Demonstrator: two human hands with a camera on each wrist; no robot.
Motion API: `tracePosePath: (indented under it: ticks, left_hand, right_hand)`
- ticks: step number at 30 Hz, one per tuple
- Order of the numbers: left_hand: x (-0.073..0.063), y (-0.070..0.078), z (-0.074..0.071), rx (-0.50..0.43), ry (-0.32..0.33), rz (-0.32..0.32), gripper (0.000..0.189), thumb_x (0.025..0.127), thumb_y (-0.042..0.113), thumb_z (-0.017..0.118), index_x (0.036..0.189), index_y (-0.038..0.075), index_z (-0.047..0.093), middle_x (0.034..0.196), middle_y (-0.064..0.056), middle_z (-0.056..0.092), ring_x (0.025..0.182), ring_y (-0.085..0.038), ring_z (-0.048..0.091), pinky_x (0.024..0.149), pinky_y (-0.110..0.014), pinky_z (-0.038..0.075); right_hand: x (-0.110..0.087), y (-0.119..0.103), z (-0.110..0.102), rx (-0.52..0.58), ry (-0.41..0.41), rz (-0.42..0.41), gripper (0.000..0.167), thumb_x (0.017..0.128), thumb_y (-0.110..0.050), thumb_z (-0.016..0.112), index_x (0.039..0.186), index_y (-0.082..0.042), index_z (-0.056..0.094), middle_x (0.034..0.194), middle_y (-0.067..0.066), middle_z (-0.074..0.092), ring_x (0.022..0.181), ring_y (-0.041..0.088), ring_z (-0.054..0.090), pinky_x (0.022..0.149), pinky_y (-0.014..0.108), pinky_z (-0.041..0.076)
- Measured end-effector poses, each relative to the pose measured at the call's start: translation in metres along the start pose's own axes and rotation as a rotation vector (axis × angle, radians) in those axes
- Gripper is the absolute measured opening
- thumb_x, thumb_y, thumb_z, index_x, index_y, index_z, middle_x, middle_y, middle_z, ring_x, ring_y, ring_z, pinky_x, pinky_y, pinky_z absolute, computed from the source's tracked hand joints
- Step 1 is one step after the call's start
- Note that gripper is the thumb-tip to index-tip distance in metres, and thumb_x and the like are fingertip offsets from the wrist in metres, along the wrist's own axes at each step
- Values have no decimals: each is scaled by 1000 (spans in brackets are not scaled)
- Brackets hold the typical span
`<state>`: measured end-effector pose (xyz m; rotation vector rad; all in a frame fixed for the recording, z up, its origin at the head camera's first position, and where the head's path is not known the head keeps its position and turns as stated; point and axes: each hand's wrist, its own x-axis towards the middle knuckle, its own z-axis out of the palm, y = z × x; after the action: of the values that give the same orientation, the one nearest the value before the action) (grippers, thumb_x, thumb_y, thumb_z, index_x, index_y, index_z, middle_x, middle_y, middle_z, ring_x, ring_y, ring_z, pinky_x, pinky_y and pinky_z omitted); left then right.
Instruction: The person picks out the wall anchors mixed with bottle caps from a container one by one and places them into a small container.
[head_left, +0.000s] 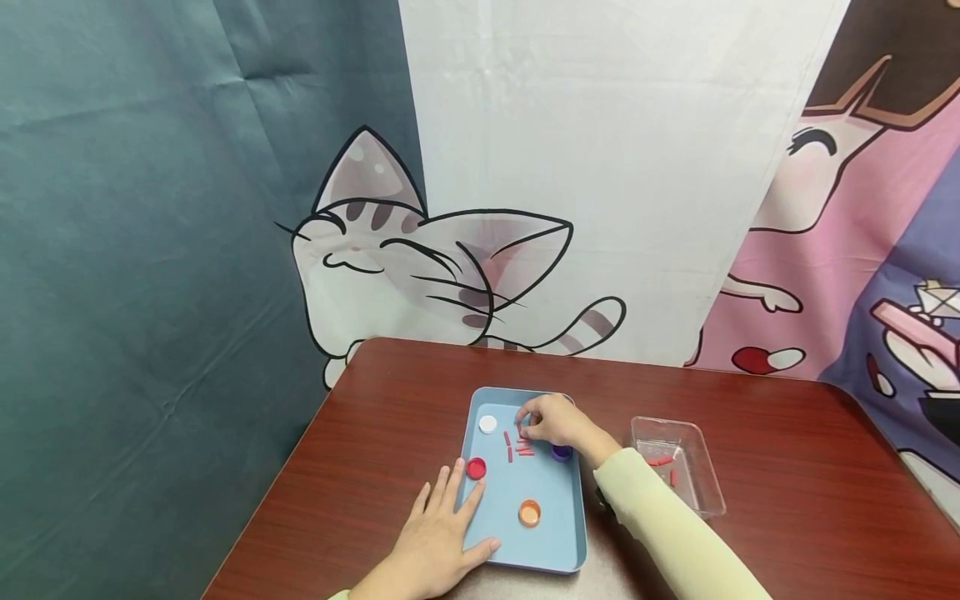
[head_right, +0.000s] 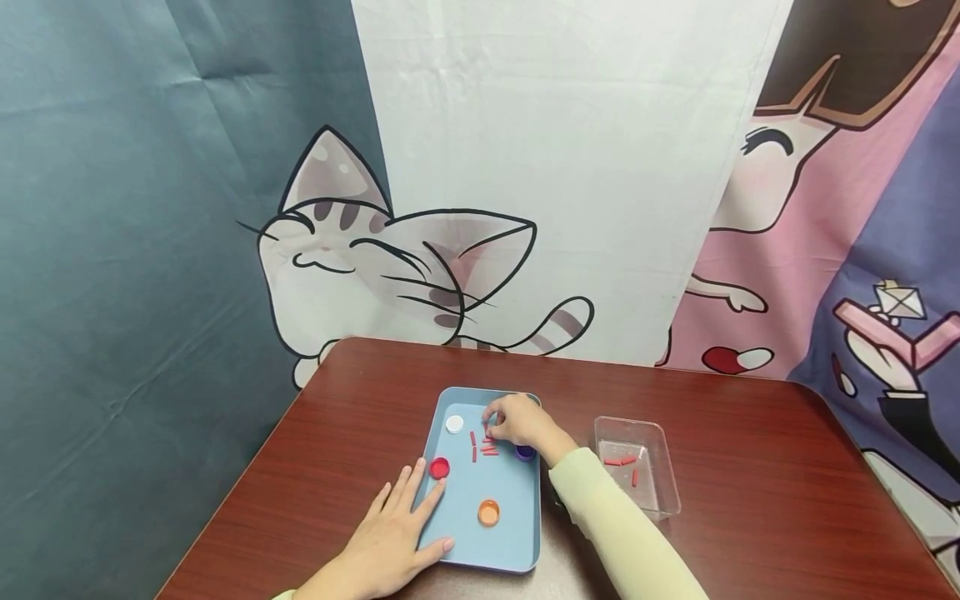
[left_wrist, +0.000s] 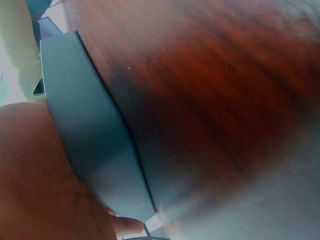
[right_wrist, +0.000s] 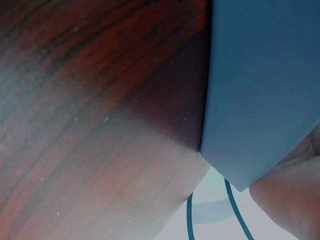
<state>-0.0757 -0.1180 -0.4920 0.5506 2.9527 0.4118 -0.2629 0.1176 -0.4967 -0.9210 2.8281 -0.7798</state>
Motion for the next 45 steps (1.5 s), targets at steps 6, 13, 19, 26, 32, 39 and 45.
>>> tracePosePath:
  ticks: [6,13,19,26,32,39,45]
  left_hand:
    - [0,-1,2,9,-11,-6,82,94,71,47,157,19,39,168,-19,16,152,-43,20,116,-64,24]
    - [1,-2,3,16,-12,-7,82,94,72,46,157,19,39,168,-18,16,152,-43,20,116,-64,24]
    - [1,-3,4,20,-8,-6,82,94,72,46,157,20,39,168,-18,15,152,-42,20,116,-64,24]
    - [1,-4,5,28,0,-2,82,94,73,45,157,20,39,168,-18,16,152,-42,20,116,-63,24]
    - [1,-3,5,26,5,-3,82,94,73,45,157,20,39,168,-18,16,152,-41,20,116,-63,24]
    - [1,-3,4,22,15,1,82,94,71,47,157,20,39,168,-18,16,152,-42,20,116,-64,25]
    - [1,-3,4,15,18,2,81,94,71,47,157,19,41,168,-18,17,152,-42,20,115,-64,25]
  right_hand:
    - [2,0,1,4,-15,0,16,83,-16,83,98,-12,78,65,-11,59,60,3,49,58,21,42]
    - [4,-1,2,-5,-24,8,17,82,-15,84,98,-12,78,67,-10,59,63,4,50,59,22,43]
    - [6,-1,1,-15,-30,17,17,82,-15,84,98,-14,78,68,-10,60,64,5,50,61,22,43]
    - [7,-1,3,-19,-35,26,17,81,-16,85,98,-14,79,68,-11,59,66,6,50,61,22,43]
    - [8,-2,3,-15,-43,30,18,81,-15,85,98,-13,79,68,-10,59,65,6,51,59,21,43]
    - [7,-1,3,-20,-47,19,17,81,-15,84,97,-11,79,67,-9,60,64,6,51,58,21,43]
    - [6,0,4,-18,-42,7,18,81,-14,84,96,-10,78,67,-8,60,64,5,51,57,21,43]
